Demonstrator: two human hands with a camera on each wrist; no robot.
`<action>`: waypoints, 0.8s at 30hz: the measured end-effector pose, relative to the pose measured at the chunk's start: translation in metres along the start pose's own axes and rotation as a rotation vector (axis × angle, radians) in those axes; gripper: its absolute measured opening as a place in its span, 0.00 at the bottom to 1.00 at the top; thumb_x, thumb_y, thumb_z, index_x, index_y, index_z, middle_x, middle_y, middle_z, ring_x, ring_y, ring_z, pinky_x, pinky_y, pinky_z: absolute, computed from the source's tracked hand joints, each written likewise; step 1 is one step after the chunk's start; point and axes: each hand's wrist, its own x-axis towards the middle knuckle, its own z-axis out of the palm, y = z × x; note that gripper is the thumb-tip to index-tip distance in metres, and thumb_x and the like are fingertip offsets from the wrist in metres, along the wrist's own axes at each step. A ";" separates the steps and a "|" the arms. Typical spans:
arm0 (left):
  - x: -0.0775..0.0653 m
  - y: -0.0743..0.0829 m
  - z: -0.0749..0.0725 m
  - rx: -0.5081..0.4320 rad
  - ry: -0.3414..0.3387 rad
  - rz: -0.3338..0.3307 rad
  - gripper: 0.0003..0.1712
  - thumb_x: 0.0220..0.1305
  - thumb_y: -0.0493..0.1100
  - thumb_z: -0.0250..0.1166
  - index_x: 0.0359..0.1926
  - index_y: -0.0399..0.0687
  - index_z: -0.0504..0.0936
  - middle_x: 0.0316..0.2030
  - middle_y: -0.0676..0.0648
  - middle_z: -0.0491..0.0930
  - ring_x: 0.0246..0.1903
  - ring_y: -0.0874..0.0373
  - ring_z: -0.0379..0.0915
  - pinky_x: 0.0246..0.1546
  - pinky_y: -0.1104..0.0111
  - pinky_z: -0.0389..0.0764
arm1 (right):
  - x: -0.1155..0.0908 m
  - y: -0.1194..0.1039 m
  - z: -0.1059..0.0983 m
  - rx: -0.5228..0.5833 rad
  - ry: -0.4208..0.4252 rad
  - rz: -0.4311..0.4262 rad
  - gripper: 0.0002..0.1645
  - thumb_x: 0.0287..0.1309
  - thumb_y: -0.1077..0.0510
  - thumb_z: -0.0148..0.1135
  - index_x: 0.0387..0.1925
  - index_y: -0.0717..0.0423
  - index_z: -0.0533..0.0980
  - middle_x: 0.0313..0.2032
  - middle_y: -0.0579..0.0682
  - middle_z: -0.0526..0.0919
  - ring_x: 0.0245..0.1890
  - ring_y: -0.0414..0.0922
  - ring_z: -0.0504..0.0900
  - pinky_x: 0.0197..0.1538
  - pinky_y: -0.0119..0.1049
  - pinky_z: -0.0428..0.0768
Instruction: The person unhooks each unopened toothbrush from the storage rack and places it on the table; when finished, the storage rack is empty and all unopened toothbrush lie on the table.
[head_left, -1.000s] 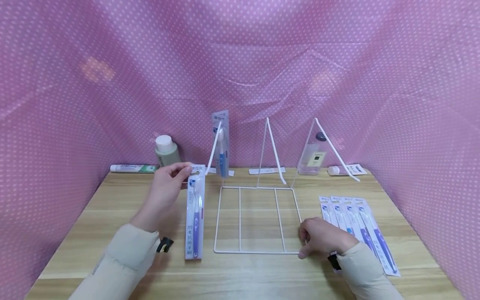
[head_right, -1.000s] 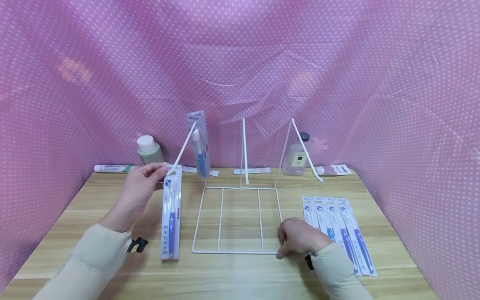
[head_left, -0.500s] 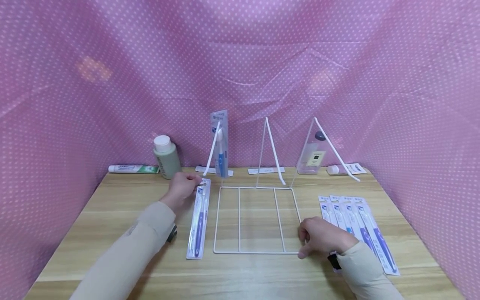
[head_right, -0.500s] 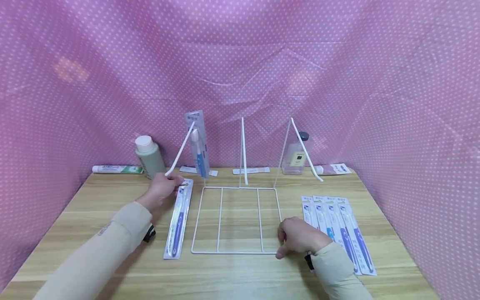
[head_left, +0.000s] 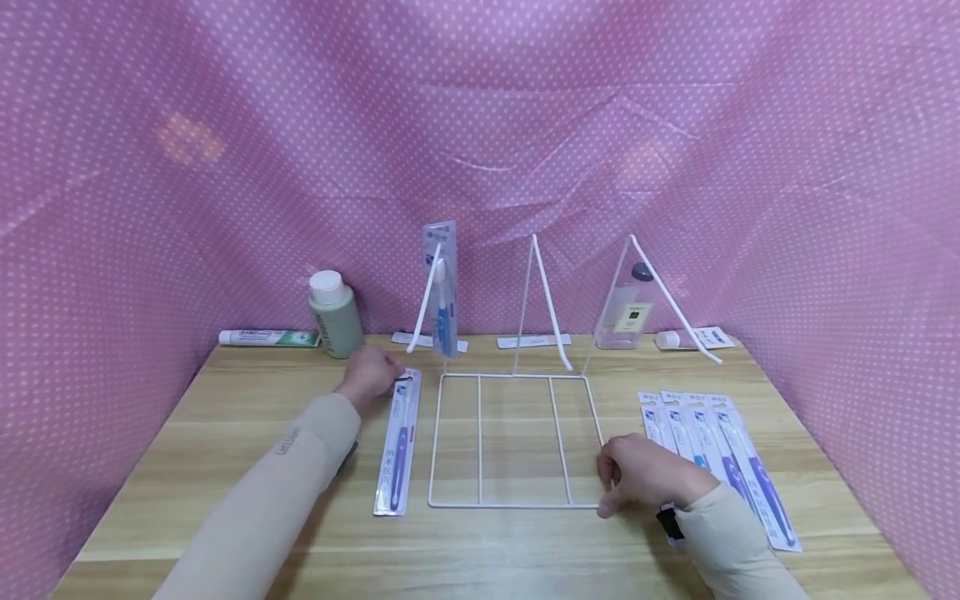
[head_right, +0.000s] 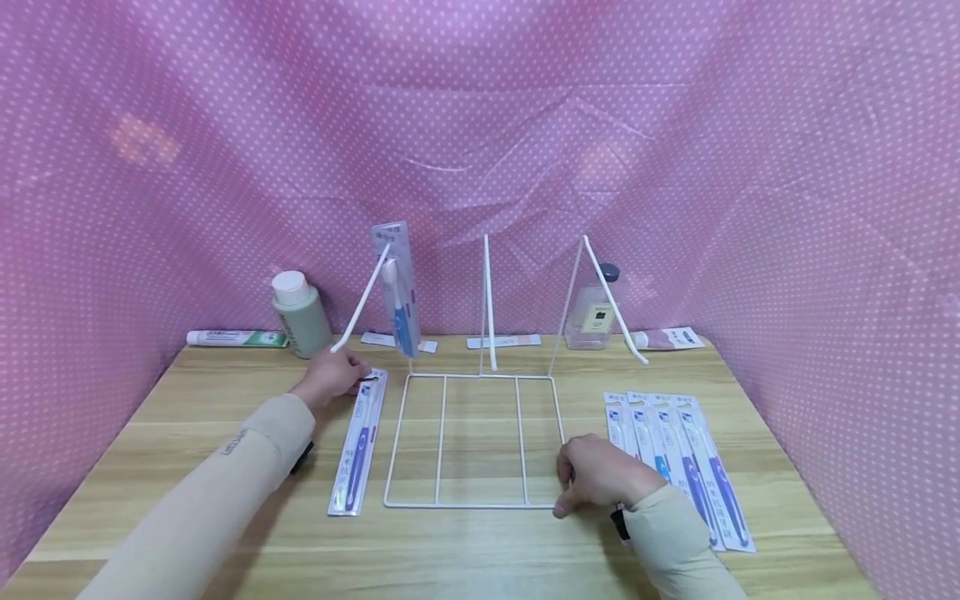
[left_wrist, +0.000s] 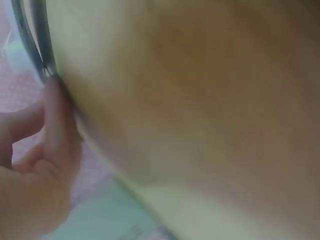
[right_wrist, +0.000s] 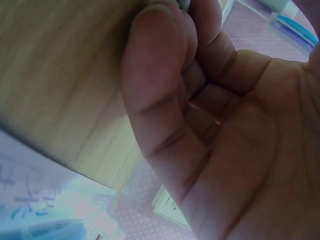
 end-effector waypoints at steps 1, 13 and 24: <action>-0.001 0.002 -0.002 0.099 0.008 0.051 0.11 0.71 0.38 0.62 0.36 0.35 0.87 0.36 0.39 0.87 0.38 0.47 0.82 0.48 0.55 0.84 | 0.000 0.000 0.000 -0.003 0.002 -0.002 0.24 0.35 0.47 0.89 0.23 0.46 0.77 0.24 0.41 0.76 0.26 0.37 0.71 0.32 0.32 0.70; -0.041 0.118 -0.074 -0.413 0.553 0.411 0.15 0.79 0.42 0.61 0.57 0.40 0.86 0.50 0.39 0.88 0.48 0.49 0.85 0.53 0.60 0.85 | -0.001 0.002 0.002 0.014 0.005 0.008 0.25 0.35 0.47 0.89 0.23 0.46 0.76 0.24 0.41 0.75 0.26 0.38 0.71 0.32 0.33 0.70; -0.063 0.153 -0.074 -0.641 0.570 0.450 0.16 0.77 0.43 0.64 0.60 0.42 0.84 0.53 0.42 0.87 0.51 0.52 0.84 0.55 0.64 0.84 | -0.001 0.000 0.000 0.002 0.002 0.006 0.25 0.36 0.47 0.89 0.24 0.46 0.76 0.25 0.41 0.75 0.27 0.38 0.71 0.32 0.33 0.71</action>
